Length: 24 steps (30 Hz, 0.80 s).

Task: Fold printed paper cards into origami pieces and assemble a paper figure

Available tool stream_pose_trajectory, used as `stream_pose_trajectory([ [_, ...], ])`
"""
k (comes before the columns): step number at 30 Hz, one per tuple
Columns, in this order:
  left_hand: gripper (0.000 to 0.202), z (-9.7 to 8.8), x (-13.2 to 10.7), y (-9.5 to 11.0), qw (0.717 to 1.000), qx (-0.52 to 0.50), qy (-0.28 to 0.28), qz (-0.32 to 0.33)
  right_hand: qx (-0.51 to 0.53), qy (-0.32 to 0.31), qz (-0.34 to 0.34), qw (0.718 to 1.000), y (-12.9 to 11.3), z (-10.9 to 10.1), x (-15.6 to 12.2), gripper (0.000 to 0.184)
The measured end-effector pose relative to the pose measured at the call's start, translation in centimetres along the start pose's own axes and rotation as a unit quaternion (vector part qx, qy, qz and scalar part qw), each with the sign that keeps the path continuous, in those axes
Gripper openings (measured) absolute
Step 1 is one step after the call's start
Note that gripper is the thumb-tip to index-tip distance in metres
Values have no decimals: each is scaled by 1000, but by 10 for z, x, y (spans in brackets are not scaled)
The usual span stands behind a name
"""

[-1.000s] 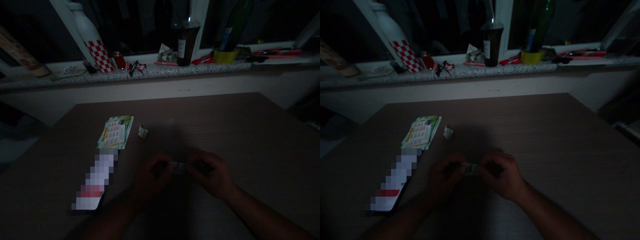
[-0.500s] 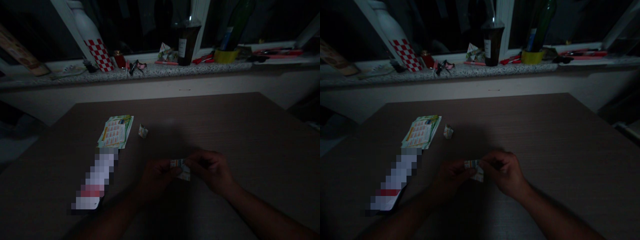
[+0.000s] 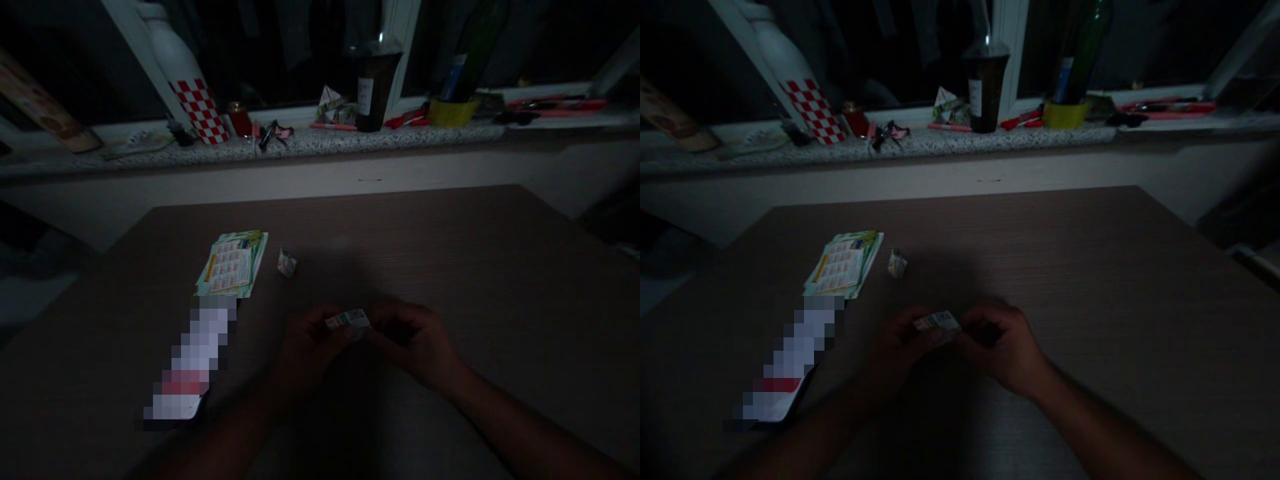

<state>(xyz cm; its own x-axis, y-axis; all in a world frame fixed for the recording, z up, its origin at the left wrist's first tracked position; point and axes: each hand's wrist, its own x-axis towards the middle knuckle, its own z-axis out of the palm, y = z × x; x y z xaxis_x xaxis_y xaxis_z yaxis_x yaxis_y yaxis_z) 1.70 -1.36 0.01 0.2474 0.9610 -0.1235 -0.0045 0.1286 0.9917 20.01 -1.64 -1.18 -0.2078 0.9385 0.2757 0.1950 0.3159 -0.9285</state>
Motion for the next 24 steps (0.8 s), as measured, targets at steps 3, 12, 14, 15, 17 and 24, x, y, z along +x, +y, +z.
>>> stream_pose_trajectory([
  [3, 14, 0, 0, 1, 998, 42, -41, 26, -14, 29, -52, 998, -2, -3, 1, 7],
  [12, 10, -6, 1, -7, 991, 108, -37, 64, -44, 39, -118, 991, -7, -7, 0, 6],
  [14, 11, -6, 0, -7, 977, 168, -17, 133, -61, 34, -129, 989, -7, -8, -1, 7],
  [15, 15, -6, -1, -6, 961, 207, 2, 182, -74, 34, -137, 987, -7, -9, -1, 7],
  [17, 27, -6, -4, -4, 914, 286, 40, 287, -108, 25, -163, 980, -6, -10, -1, 8],
  [24, 17, -5, -8, 6, 798, 423, 21, 429, -255, -17, -298, 920, -8, -11, -2, 11],
])
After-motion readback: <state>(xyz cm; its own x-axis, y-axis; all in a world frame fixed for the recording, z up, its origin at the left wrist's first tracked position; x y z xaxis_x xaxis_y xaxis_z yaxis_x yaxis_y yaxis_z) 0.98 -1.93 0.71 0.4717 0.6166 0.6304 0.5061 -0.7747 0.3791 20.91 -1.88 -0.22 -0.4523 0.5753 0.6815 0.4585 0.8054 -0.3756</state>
